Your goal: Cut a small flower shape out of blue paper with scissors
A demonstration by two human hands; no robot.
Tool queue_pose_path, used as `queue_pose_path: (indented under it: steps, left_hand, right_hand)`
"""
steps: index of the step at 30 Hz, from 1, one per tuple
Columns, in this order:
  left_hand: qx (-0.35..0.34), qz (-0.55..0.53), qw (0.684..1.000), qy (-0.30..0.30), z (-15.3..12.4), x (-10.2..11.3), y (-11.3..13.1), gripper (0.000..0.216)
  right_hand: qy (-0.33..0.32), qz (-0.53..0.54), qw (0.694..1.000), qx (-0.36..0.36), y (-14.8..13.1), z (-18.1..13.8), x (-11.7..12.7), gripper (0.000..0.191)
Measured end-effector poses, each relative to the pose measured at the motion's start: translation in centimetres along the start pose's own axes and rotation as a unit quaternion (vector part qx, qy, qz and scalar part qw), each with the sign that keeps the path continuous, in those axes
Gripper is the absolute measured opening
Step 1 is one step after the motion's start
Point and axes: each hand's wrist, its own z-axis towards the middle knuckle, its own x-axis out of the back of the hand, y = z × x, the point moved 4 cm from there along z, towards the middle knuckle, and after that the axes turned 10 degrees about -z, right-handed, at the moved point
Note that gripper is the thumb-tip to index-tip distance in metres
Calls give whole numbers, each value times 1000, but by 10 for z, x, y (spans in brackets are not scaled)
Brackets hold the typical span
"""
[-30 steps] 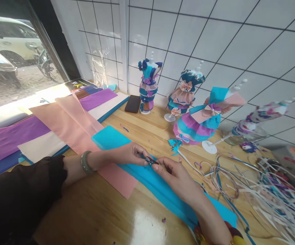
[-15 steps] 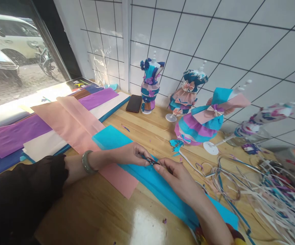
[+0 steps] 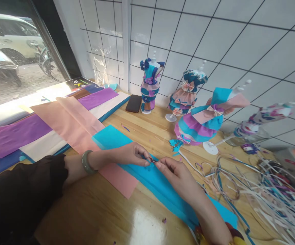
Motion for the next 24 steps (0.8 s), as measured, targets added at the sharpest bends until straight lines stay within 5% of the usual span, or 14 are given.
queue_pose_path:
  steps: [6,14,16,18,21,24]
  left_hand:
    - [31,-66,997,40,1,2,2,29]
    - [78,-215,968,102,-1,-5,8,35]
    - [85,-222,966,103,-2,-7,10,34]
    - [89,-215,967,104,-4,-9,11,34]
    - [88,-193,971,109,-5,-13,11,35]
    - [81,-177,974,114,-5,-16,11,35]
  right_hand:
    - [123,-133,982,-45,31,8,19,36]
    - [196,-392,899,-12,55,14,20,39]
    - [235,-368,900,19,39,9,19,39]
    - [240,-263,933,42,20,5,17,38]
    - [159,-57,986,-8,-1,3,7,37]
    - [96,50,994,-33,-11,3,-4,38]
